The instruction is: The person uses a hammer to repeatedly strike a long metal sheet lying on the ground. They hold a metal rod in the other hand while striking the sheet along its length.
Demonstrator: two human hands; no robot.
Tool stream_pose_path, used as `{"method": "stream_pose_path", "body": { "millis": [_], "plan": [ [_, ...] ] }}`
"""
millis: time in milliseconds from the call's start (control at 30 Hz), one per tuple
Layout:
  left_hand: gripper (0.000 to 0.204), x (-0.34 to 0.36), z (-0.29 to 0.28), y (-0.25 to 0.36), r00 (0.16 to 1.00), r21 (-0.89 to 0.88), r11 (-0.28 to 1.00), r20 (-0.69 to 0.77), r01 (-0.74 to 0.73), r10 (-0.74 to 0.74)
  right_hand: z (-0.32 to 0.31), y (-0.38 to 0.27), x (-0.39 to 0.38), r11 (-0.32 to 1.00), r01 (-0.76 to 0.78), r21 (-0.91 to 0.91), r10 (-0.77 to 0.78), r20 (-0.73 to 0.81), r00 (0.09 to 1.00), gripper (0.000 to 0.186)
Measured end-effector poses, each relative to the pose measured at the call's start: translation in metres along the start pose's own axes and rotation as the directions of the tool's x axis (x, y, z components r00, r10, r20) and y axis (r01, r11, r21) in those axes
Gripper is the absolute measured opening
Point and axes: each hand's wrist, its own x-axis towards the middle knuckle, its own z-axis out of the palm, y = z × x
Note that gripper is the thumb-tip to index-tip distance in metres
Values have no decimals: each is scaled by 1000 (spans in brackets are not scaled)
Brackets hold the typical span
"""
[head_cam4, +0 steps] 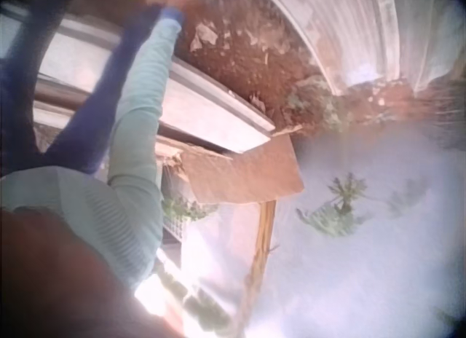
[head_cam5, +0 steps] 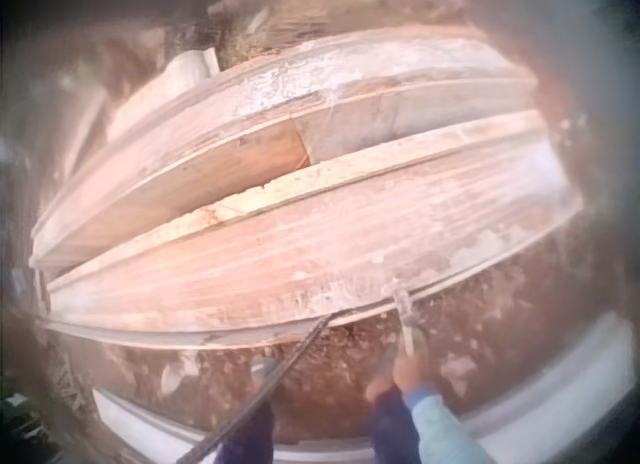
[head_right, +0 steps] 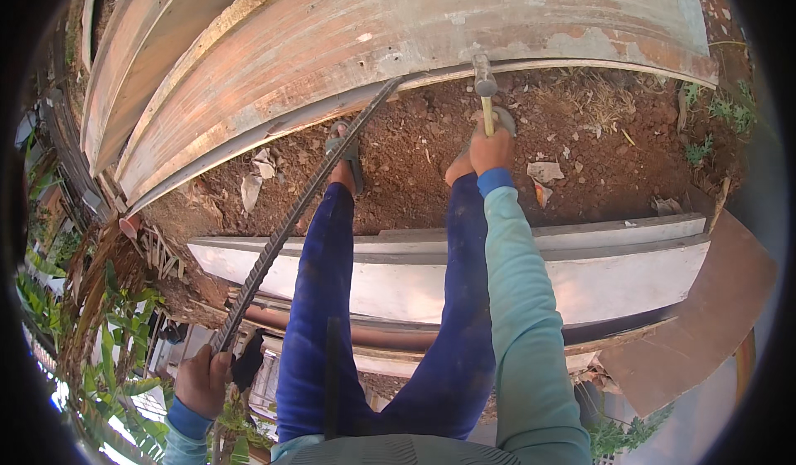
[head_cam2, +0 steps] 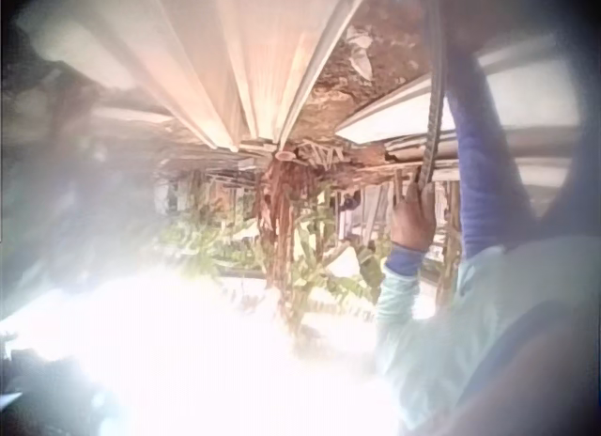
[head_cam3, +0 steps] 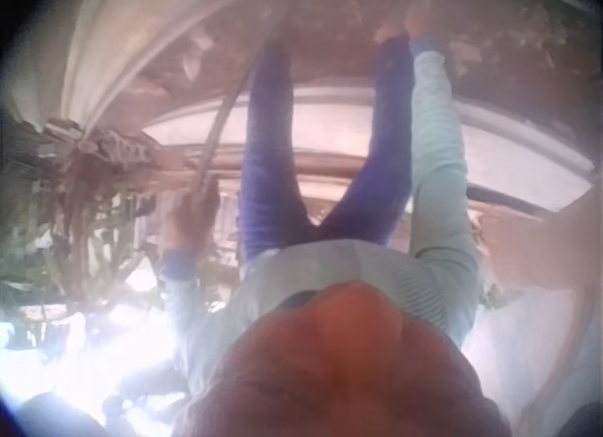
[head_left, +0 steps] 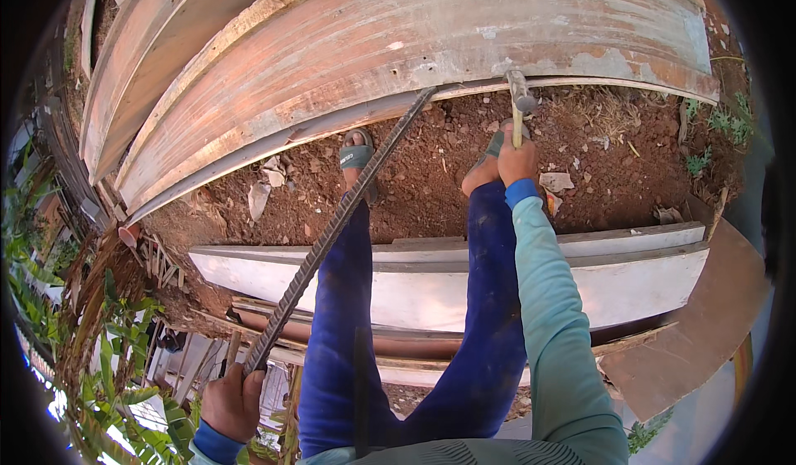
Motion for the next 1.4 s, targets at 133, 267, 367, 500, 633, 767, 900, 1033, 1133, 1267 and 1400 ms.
{"method": "stream_pose_path", "body": {
  "millis": [133,267,367,500,633,767,900,1033,1133,1267,1400],
  "plan": [
    [35,-6,-62,38,999,67,997,25,26,-28,15,24,10,994,110,-13,-110,-74,991,33],
    [25,-12,-100,60,994,214,977,109,-21,-2,27,46,21,990,142,-12,-143,-87,986,32],
    [27,-21,-107,65,991,233,972,124,20,-51,27,40,18,989,147,12,-145,-84,986,32],
    [29,-28,-118,83,988,255,966,132,43,-78,23,41,17,983,178,-35,-181,-84,980,34],
    [32,-27,-127,97,985,263,963,140,61,-101,16,30,15,993,99,-62,-101,-33,994,37],
    [35,-16,-139,110,979,266,961,159,79,-125,16,30,14,997,56,-58,-55,21,998,39],
    [39,0,-151,127,970,261,962,202,83,-138,16,35,19,998,52,-37,-51,25,998,38],
    [42,9,-165,145,958,256,962,241,89,-153,12,33,16,998,62,-20,-61,40,997,37],
    [45,17,-177,159,951,250,963,263,97,-164,13,35,21,996,58,-70,-54,62,997,37],
    [48,18,-197,174,940,239,963,282,124,-192,13,32,16,996,63,-67,-55,119,991,36],
    [54,24,-215,222,940,316,943,281,101,-195,12,43,27,994,102,-34,-96,148,984,36]
  ]
}}
